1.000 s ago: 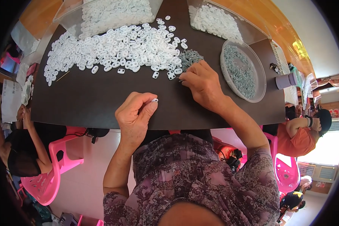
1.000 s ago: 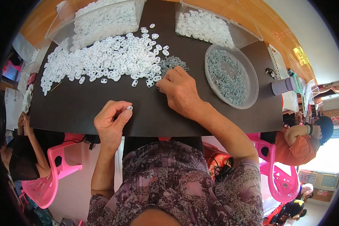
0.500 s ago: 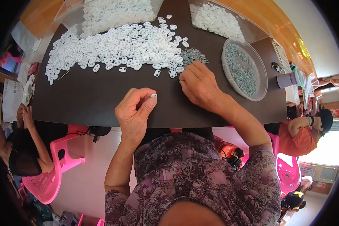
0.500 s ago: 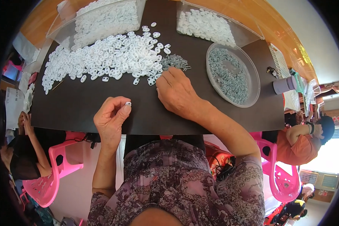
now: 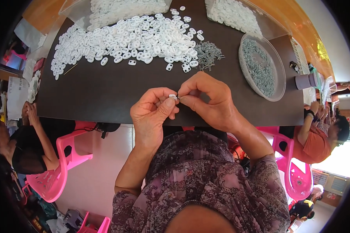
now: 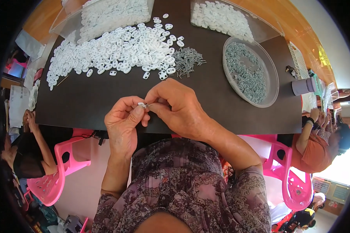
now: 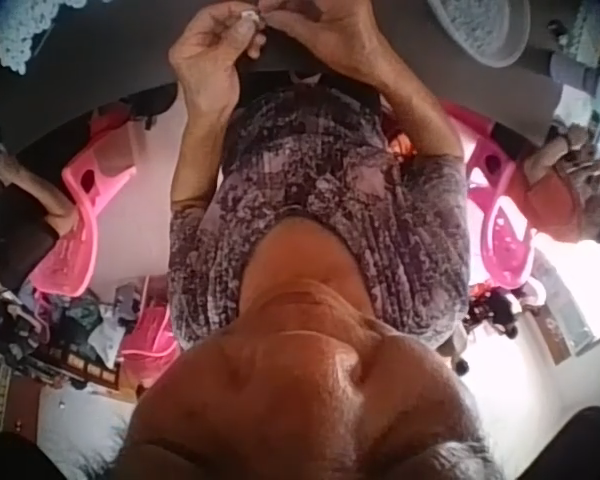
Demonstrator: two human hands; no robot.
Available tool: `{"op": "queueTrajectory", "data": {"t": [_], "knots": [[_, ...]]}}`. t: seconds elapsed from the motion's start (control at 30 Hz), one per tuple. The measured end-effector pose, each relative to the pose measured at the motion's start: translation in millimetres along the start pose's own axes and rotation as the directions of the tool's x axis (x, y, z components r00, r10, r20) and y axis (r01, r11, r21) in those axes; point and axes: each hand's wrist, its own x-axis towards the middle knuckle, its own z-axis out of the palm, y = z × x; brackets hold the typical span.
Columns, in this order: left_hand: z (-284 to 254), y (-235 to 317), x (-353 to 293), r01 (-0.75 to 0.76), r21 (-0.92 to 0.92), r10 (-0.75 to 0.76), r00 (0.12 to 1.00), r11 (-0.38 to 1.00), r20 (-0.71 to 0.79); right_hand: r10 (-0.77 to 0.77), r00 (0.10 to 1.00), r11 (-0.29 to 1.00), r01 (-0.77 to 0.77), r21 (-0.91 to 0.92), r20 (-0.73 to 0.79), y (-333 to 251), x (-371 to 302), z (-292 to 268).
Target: Manual assembly of small white plastic components by inserting metal pins into them.
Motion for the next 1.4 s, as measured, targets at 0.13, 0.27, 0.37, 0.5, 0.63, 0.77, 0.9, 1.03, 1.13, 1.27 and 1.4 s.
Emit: {"op": "queueTrajectory", "data": {"t": [0.13,0.27,0.37,0.5,0.63,0.77,0.9,1.03,1.13,1.27,1.4], "knots": [[-1,-1,-3,-0.019,0.049,0.019,1.000,0.999,0.009,0.035,0.999,0.999,-0.035,0.016,-0.001,-1,0,3],[-3,-5,-2,-0.029,0.071,0.028,1.000,0.997,0.013,0.045,0.999,0.999,-0.045,0.021,0.003,1,0,4],[-2,-5,-3,-0.010,0.091,0.010,1.000,0.996,-0.004,0.054,0.998,0.998,-0.054,0.020,0.013,1,1,4],[2,-5,-6,-0.066,0.147,0.068,0.998,0.987,-0.008,0.144,0.989,0.983,-0.146,0.116,0.027,-3,1,3],[2,-10,-6,-0.170,0.294,0.182,0.983,0.941,-0.014,0.165,0.986,0.976,-0.168,0.136,0.030,-2,1,5],[2,-12,-7,-0.248,0.407,0.267,0.964,0.879,0.010,0.221,0.975,0.958,-0.223,0.179,0.026,-4,0,7],[4,-9,-7,-0.164,0.261,0.180,0.983,0.951,-0.038,0.228,0.973,0.925,-0.207,0.319,-0.028,-3,-1,12],[5,-10,-7,-0.118,0.094,0.124,0.991,0.988,-0.057,0.181,0.981,0.944,-0.152,0.293,-0.072,-1,-3,16],[5,-11,-7,-0.121,0.076,0.125,0.990,0.990,-0.058,0.222,0.974,0.932,-0.197,0.306,-0.048,1,-6,18],[5,-12,-8,-0.133,0.079,0.138,0.989,0.988,-0.060,0.254,0.964,0.895,-0.204,0.397,-0.077,5,-7,21],[5,-11,-8,-0.176,0.231,0.199,0.977,0.957,-0.081,0.268,0.961,0.890,-0.219,0.401,-0.068,6,-7,21]]}}
